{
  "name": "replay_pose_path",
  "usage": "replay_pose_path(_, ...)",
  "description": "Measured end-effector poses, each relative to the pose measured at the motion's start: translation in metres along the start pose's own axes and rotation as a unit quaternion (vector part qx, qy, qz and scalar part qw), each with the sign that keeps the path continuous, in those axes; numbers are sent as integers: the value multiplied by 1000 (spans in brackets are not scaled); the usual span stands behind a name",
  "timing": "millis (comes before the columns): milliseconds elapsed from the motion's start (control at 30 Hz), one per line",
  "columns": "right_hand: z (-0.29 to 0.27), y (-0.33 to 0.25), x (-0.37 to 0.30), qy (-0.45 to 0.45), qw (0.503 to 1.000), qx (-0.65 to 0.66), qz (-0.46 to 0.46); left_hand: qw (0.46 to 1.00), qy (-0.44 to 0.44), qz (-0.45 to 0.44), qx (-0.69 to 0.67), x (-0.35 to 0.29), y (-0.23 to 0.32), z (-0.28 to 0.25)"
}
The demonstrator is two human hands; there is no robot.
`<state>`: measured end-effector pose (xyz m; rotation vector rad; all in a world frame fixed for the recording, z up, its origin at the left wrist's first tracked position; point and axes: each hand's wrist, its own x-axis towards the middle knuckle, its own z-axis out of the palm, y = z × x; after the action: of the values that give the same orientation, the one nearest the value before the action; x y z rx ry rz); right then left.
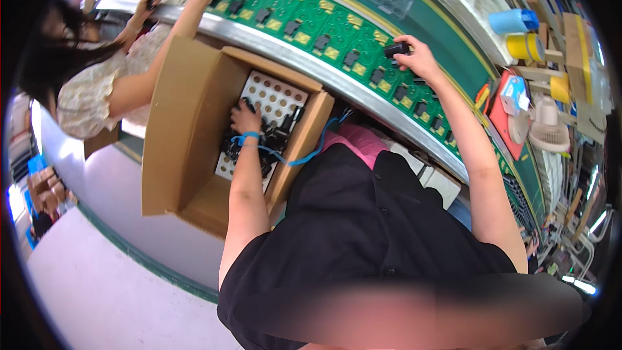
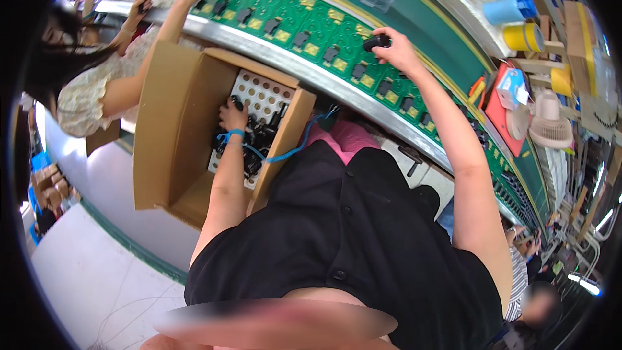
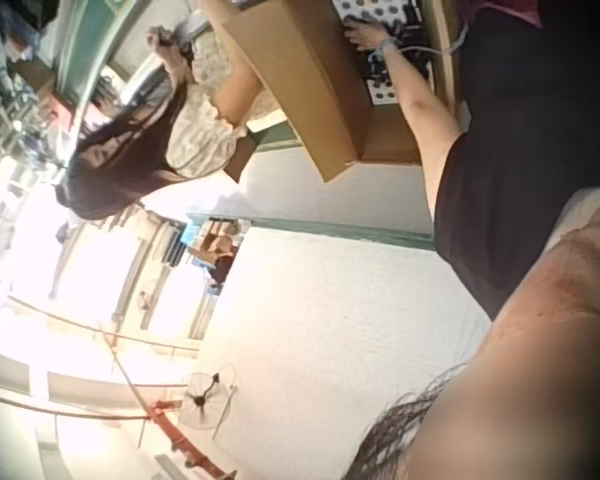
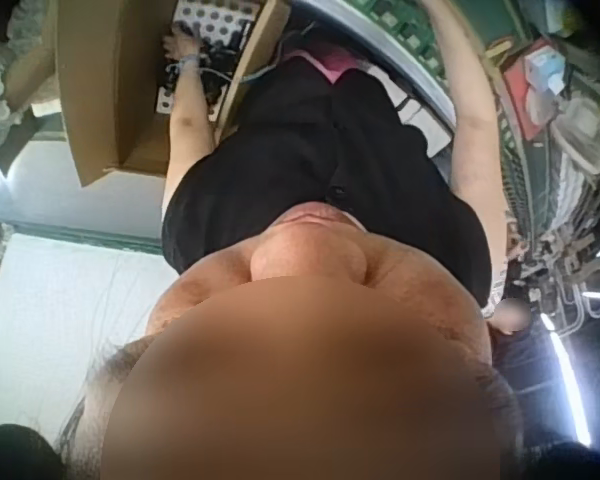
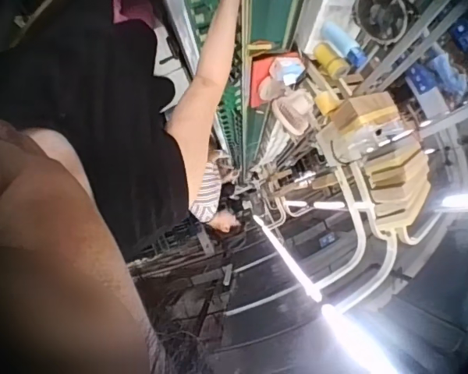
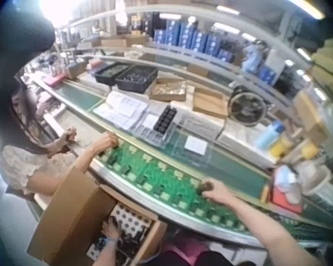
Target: Assemble electronic components onto a printed circuit board on a production line.
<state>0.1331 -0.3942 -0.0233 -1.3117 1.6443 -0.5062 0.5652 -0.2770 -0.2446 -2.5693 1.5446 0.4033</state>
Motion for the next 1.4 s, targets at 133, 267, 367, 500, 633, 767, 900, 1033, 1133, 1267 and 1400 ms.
replay_pose_path(133, -2, 11, 7, 84, 947, -296, -95, 997, -39, 16, 57, 14, -8, 20)
replay_pose_path(267, -6, 9, 13, 92, 931, -353, -8, 992, -103, 7, 80, 21, 2, 17)
replay_pose_path(367, -7, 18, 20, 90, 923, -374, -1, 994, -87, 8, 68, 23, 2, 23)
replay_pose_path(500, -3, 18, 23, 71, 925, -372, 27, 997, -51, 39, 37, 23, -7, 29)
replay_pose_path(633, -2, 18, 24, 86, 916, -392, 25, 996, -37, 80, 6, 23, -10, 26)
replay_pose_path(767, -2, 17, 26, 89, 920, -380, 33, 997, -62, 41, 25, 24, -2, 28)
replay_pose_path(900, -2, 15, 27, 73, 913, -398, 52, 999, -40, 7, 6, 25, 3, 34)
replay_pose_path(1033, 0, 10, 30, 85, 892, -437, 76, 996, -45, -54, -53, 28, -1, 45)
replay_pose_path(1133, -4, 16, 31, 72, 910, -398, 90, 992, -79, -80, -52, 35, 5, 42)
replay_pose_path(1267, -1, 13, 31, 82, 914, -387, 89, 989, -94, -106, -44, 42, 9, 43)
replay_pose_path(1400, 4, 8, 33, 96, 907, -394, 116, 986, -94, -136, -37, 42, 13, 45)
